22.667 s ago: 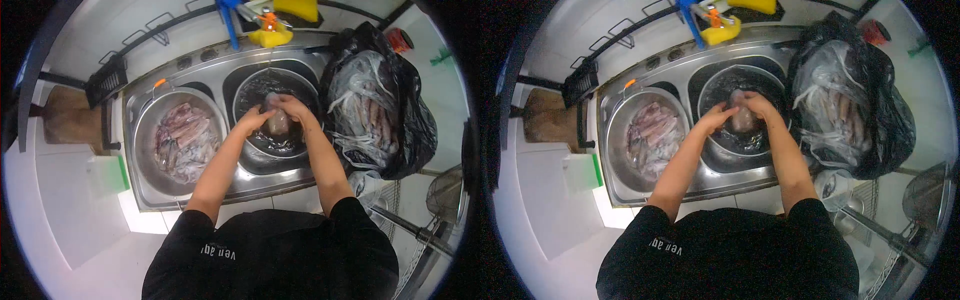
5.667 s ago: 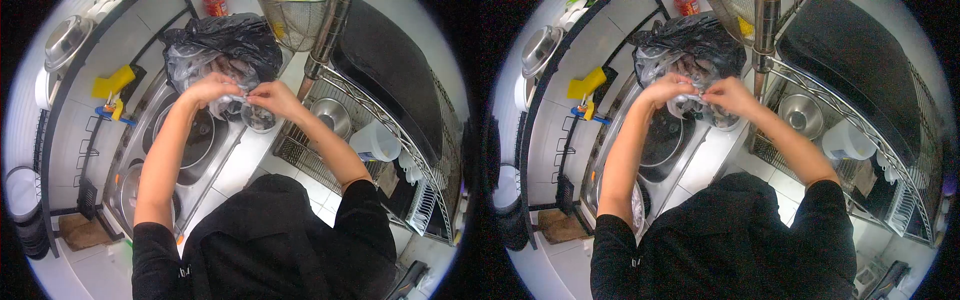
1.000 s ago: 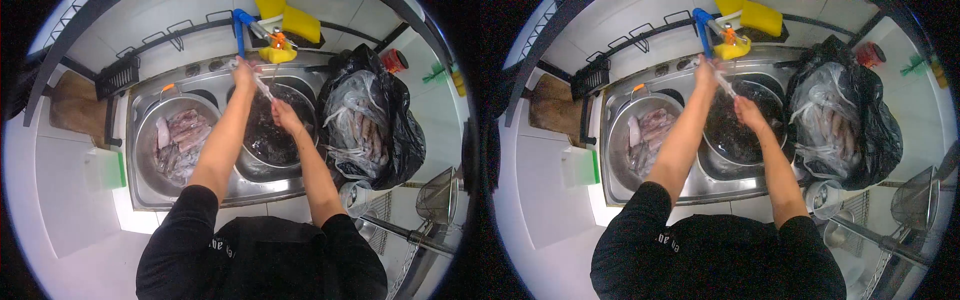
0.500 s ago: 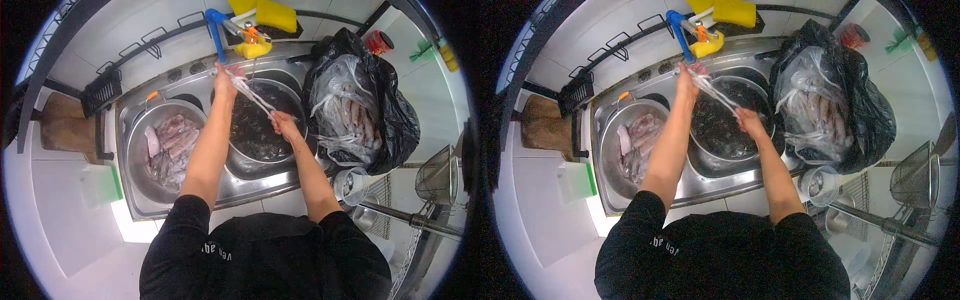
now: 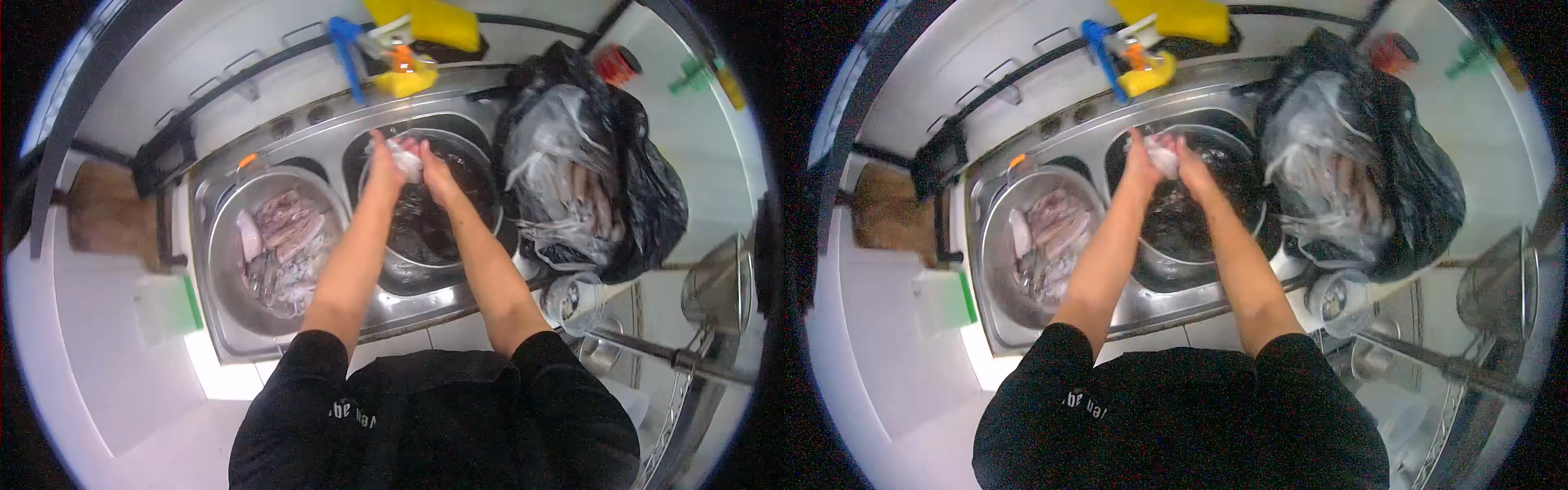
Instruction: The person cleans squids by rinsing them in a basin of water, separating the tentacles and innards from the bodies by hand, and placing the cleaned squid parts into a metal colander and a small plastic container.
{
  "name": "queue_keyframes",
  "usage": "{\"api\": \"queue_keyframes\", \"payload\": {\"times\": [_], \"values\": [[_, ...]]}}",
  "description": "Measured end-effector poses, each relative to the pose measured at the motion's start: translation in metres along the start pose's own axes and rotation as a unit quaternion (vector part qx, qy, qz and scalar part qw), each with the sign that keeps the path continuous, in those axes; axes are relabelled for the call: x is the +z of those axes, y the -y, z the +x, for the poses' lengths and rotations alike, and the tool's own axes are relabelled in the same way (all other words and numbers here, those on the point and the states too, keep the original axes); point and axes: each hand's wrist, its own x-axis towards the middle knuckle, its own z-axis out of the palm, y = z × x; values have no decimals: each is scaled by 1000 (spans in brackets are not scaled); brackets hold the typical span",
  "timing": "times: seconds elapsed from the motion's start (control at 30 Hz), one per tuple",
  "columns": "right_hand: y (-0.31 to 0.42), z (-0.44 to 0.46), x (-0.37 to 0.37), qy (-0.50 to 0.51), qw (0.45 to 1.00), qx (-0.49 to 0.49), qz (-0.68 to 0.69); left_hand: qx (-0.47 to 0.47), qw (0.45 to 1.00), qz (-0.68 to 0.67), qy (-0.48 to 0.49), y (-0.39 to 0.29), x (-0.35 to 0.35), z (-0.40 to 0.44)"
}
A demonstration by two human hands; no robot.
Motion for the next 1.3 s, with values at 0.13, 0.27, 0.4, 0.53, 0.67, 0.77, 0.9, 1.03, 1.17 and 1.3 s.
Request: {"api": "queue_keyframes", "payload": {"times": [0.13, 0.27, 0.4, 0.53, 0.67, 0.77, 0.9, 1.03, 1.17, 1.3], "values": [[48, -22, 37, 97, 994, 53, 4, 124, 986, -76, -77, -20, 32, -20], [3, -22, 34, 96, 992, -46, -64, 188, 968, -127, -109, -58, 36, -16], [-22, -43, 13, 81, 970, -128, -190, 281, 948, -86, -123, -89, 26, -10], [-34, -72, -9, -4, 952, -135, -275, 262, 958, -117, -21, -130, 21, -24], [-28, -58, -30, -60, 929, -160, -328, 240, 971, 3, -10, -154, 34, -53], [-23, -40, -43, -97, 877, -158, -443, 175, 981, 86, -18, -166, 30, -78], [-72, -26, -56, -65, 767, -43, -637, 137, 954, 267, 12, -183, 10, -137], [-102, -16, -53, 73, 778, 131, -610, 84, 951, 297, -28, -181, -12, -211], [-92, -36, -23, 175, 769, 38, -613, 12, 904, 424, -46, -170, -58, -254], [-87, -44, -20, 236, 818, -7, -524, -52, 759, 648, -32, -160, -114, -265]]}}
